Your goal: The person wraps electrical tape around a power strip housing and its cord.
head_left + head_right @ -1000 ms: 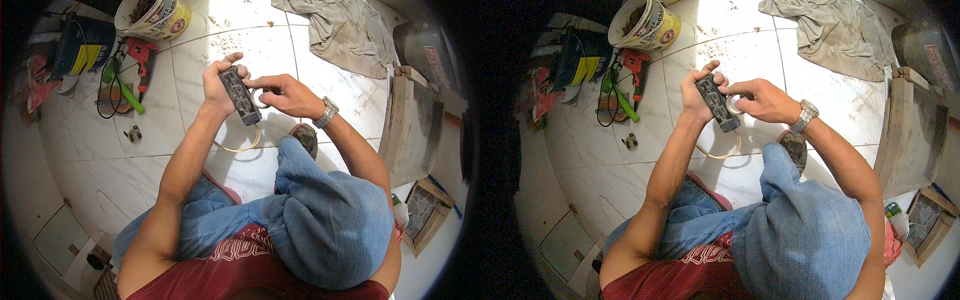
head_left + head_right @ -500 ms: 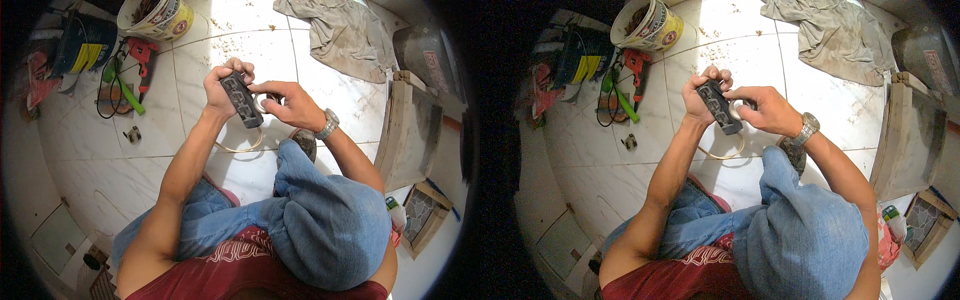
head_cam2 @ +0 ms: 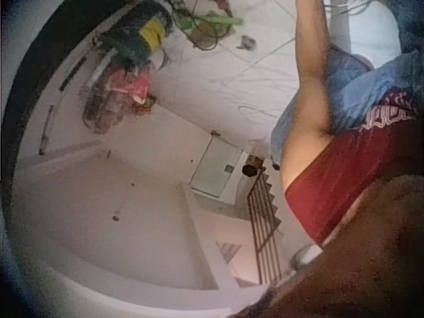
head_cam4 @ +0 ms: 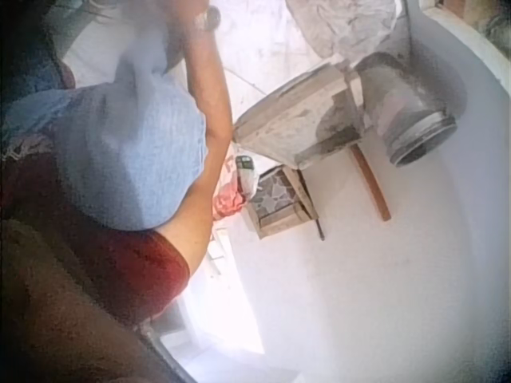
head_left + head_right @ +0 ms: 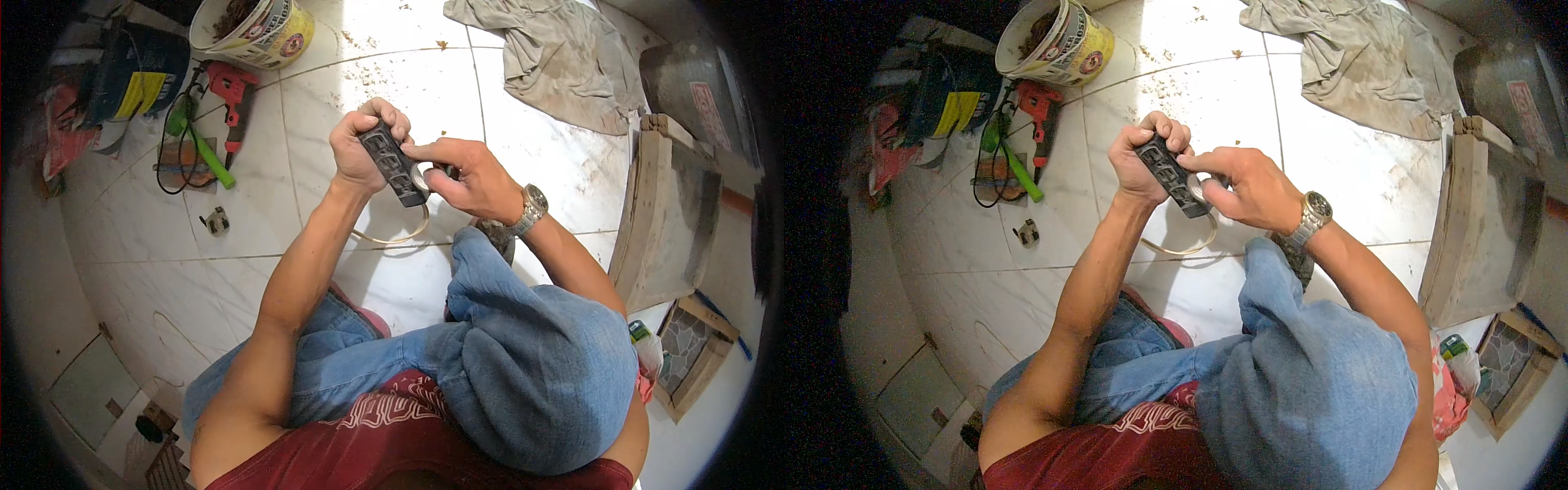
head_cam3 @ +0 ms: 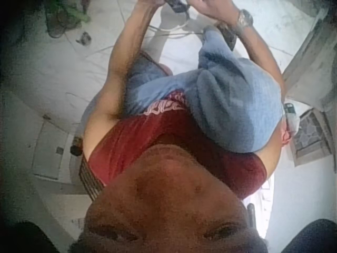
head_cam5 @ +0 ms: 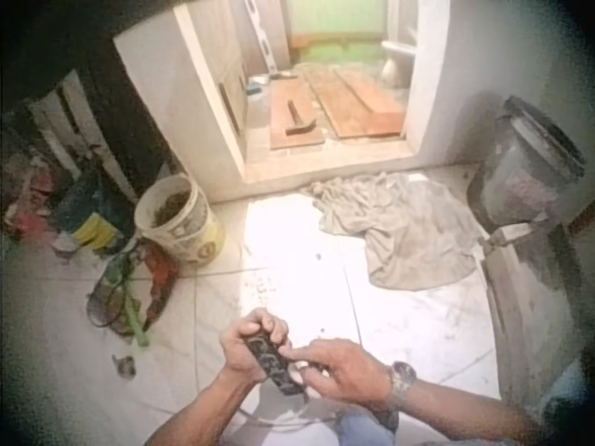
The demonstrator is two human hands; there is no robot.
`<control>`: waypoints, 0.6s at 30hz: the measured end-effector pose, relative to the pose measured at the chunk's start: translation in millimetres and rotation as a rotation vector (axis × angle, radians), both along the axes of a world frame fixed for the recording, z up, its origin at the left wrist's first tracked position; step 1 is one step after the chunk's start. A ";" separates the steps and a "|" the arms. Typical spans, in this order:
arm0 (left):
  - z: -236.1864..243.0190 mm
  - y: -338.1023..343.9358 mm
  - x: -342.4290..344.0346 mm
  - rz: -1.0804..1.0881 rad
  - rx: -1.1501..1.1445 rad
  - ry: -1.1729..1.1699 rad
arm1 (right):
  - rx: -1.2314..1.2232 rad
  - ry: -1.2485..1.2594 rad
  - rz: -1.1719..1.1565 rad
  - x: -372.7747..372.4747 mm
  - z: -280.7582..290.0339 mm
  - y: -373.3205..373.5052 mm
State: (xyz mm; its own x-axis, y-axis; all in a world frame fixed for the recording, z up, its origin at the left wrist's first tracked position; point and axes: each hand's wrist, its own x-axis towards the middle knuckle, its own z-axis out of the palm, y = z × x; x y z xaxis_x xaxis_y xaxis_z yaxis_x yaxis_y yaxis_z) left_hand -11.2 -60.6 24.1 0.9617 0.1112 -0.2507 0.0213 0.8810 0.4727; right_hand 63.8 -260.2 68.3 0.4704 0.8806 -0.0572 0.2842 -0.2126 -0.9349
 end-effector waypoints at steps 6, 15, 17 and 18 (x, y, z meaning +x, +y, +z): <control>-16.0 -4.2 -5.3 0.085 0.104 0.108 | 0.009 -0.056 0.075 9.2 -23.5 3.2; -19.0 -15.3 -1.9 0.252 0.102 0.078 | 0.107 0.832 -0.207 -1.4 -38.6 -2.0; -15.5 -16.9 -1.6 0.225 0.127 0.132 | 0.089 0.866 -0.198 -1.9 -37.7 -4.4; -13.8 -18.1 -1.6 0.198 0.159 0.186 | 0.096 0.878 -0.217 -3.6 -38.3 -4.9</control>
State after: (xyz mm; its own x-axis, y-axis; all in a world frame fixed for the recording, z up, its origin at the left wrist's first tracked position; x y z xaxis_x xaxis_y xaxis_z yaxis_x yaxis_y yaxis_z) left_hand -12.8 -78.7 10.3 0.8568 0.3437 -0.3845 -0.0444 0.7920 0.6089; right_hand 60.2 -265.1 30.0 0.4484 0.7971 -0.4044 -0.5755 -0.0886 -0.8130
